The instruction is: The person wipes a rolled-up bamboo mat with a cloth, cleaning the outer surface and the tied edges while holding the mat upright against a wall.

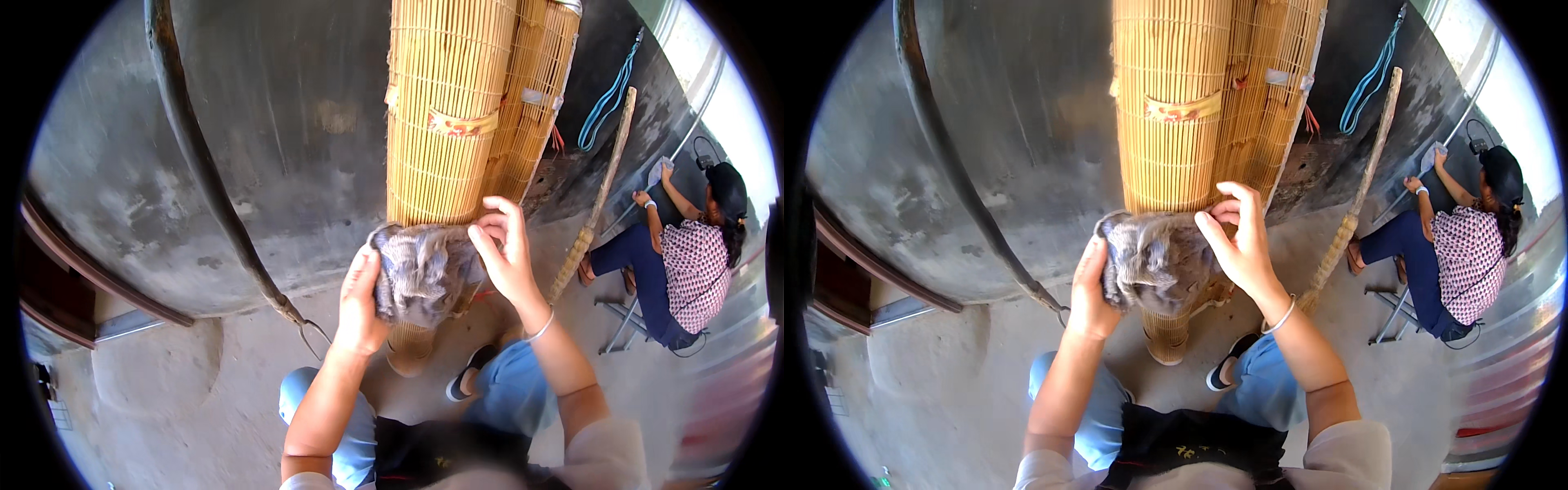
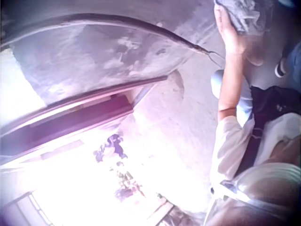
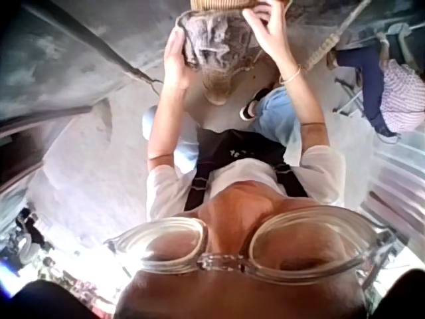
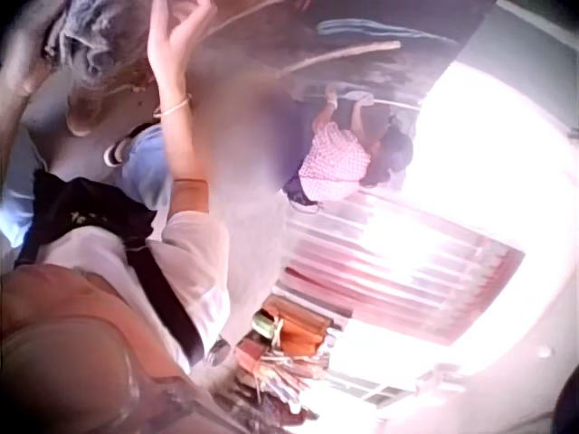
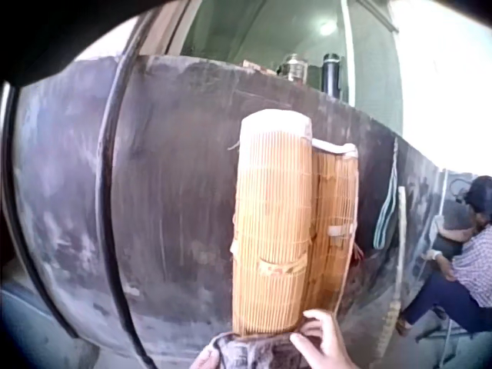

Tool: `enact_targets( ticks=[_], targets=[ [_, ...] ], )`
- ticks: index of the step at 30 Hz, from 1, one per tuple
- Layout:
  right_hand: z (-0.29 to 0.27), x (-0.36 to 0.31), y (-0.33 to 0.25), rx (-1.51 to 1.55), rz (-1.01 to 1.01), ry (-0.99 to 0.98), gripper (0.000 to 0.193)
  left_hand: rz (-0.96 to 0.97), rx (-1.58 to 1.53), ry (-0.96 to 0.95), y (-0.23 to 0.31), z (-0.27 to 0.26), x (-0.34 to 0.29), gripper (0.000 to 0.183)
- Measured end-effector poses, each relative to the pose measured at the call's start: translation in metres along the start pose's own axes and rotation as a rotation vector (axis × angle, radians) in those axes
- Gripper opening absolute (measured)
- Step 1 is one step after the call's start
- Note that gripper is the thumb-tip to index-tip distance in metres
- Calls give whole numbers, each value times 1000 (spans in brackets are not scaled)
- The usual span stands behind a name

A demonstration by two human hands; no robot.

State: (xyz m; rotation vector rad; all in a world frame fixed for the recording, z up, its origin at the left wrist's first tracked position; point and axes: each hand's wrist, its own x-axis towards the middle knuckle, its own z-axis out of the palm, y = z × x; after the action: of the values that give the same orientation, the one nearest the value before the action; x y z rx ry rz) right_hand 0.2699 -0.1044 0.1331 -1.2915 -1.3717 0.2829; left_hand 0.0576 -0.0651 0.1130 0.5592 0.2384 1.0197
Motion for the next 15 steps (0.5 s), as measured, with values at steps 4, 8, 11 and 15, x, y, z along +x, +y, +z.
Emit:
enact_targets(
  ticks=[4,8,11,15],
  targets=[
    [20,20,7,53,-29,46,66,102,-20,17,19,-14,-4,41],
    [25,30,19,76,-117,-12,83,95,-128,-3,21,-21,0,44],
    [17,32,27,279,-80,-49,85,128,78,-42,6,-8,-3,55],
    [2,46,36,301,11,-91,84,-28,62,-98,12,-28,-1,58]
  ],
)
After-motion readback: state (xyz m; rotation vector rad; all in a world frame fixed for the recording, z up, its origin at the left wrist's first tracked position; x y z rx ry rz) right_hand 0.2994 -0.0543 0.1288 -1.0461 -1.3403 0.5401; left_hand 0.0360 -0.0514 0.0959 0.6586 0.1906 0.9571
